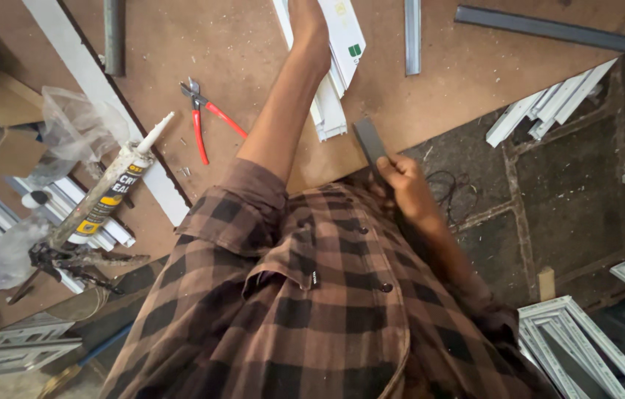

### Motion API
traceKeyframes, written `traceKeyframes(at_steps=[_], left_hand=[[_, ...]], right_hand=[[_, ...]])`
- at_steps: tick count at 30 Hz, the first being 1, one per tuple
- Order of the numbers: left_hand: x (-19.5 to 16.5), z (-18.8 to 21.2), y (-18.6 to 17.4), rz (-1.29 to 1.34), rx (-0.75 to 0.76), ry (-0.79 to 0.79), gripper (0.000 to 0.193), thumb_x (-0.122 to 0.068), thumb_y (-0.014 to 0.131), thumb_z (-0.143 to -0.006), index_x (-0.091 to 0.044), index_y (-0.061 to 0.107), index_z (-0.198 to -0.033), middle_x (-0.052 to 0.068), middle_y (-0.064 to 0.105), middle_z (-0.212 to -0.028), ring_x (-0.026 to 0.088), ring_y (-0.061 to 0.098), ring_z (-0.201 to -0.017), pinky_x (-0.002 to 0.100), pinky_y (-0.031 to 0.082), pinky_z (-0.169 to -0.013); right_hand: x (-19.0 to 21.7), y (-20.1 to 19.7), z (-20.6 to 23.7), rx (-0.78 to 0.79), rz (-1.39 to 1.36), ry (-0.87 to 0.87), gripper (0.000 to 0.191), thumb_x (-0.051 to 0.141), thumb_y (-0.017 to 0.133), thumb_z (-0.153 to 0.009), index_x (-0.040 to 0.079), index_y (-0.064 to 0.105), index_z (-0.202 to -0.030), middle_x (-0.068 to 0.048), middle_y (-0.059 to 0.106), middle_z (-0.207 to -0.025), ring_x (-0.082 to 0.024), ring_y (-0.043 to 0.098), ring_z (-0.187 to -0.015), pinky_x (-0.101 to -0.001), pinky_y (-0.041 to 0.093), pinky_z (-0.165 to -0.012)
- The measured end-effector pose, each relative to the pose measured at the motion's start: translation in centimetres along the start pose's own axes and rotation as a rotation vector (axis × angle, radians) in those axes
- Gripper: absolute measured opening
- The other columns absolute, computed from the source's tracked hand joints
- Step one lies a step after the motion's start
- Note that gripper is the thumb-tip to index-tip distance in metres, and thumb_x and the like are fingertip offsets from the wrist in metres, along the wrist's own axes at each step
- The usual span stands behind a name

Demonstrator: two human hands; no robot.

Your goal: The person uses pliers to trim a small white plastic piece, then inserts several grey metal rods into white PVC window frame profiles on a workbench. The person aligns and slides the rods into the profiles, preparing them for assembly.

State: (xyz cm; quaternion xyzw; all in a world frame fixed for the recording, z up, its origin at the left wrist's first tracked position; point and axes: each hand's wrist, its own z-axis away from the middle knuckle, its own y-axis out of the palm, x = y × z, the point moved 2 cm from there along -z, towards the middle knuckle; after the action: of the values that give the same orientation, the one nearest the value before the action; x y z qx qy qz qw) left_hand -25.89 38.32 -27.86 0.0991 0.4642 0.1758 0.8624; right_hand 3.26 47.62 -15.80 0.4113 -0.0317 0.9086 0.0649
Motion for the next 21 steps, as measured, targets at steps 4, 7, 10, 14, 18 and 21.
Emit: traceKeyframes(at_steps=[4,7,10,14,18,21], left_hand=[[-0.6,0.5,-0.2,-0.071,0.047,-0.104,0.075,-0.055,0.041,-0.092,0.015,0.061,-0.109,0.025,0.066,-0.091,0.03,0.069,-0.068,0.046,0.058,-0.054],[-2.0,1.9,-0.7,-0.205,0.023,-0.102,0.075,-0.053,0.053,-0.084,0.005,0.037,-0.129,0.023,0.063,-0.106,0.028,0.07,-0.083,0.045,0.061,-0.065],[-3.5,3.7,-0.6,-0.267,0.089,-0.106,0.091,-0.036,0.071,-0.071,0.007,0.017,-0.129,0.028,0.065,-0.101,0.034,0.076,-0.079,0.047,0.067,-0.066],[-4.9,5.5,-0.2,-0.302,0.089,-0.076,0.089,-0.027,0.083,-0.059,0.011,0.031,-0.12,0.028,0.063,-0.101,0.035,0.075,-0.08,0.047,0.068,-0.066],[-5.0,6.1,-0.1,-0.423,0.014,-0.017,0.088,-0.032,0.085,-0.057,0.012,0.039,-0.118,0.026,0.066,-0.104,0.032,0.076,-0.085,0.043,0.067,-0.07],[-4.7,6.1,-0.1,-0.44,-0.003,-0.008,0.088,-0.033,0.086,-0.056,0.01,0.041,-0.119,0.026,0.067,-0.105,0.032,0.075,-0.086,0.043,0.067,-0.071]], right_hand=[[1.7,1.1,-0.5,-0.307,0.501,-0.453,0.032,0.03,0.052,-0.109,0.001,0.063,-0.1,-0.015,0.067,-0.076,-0.03,0.064,-0.067,-0.0409,0.047,-0.059],[2.2,1.8,-1.6,-0.409,0.696,-0.534,0.031,0.028,0.052,-0.108,-0.001,0.061,-0.112,-0.024,0.067,-0.079,-0.044,0.067,-0.074,-0.0507,0.049,-0.064],[2.1,2.3,-3.3,-0.424,0.823,-0.431,0.029,0.027,0.054,-0.104,-0.001,0.061,-0.112,-0.03,0.066,-0.077,-0.051,0.066,-0.076,-0.0564,0.048,-0.064],[1.3,2.4,-4.2,-0.396,0.758,-0.392,0.027,0.025,0.055,-0.102,-0.001,0.061,-0.104,-0.032,0.064,-0.075,-0.052,0.065,-0.076,-0.0575,0.048,-0.063],[0.6,2.7,-4.3,-0.361,0.664,-0.442,0.026,0.023,0.055,-0.103,-0.001,0.062,-0.099,-0.028,0.066,-0.076,-0.048,0.067,-0.073,-0.0529,0.049,-0.063],[0.6,3.1,-4.6,-0.312,0.545,-0.435,0.028,0.024,0.053,-0.104,0.0,0.063,-0.094,-0.02,0.069,-0.074,-0.037,0.07,-0.067,-0.0462,0.051,-0.06]])
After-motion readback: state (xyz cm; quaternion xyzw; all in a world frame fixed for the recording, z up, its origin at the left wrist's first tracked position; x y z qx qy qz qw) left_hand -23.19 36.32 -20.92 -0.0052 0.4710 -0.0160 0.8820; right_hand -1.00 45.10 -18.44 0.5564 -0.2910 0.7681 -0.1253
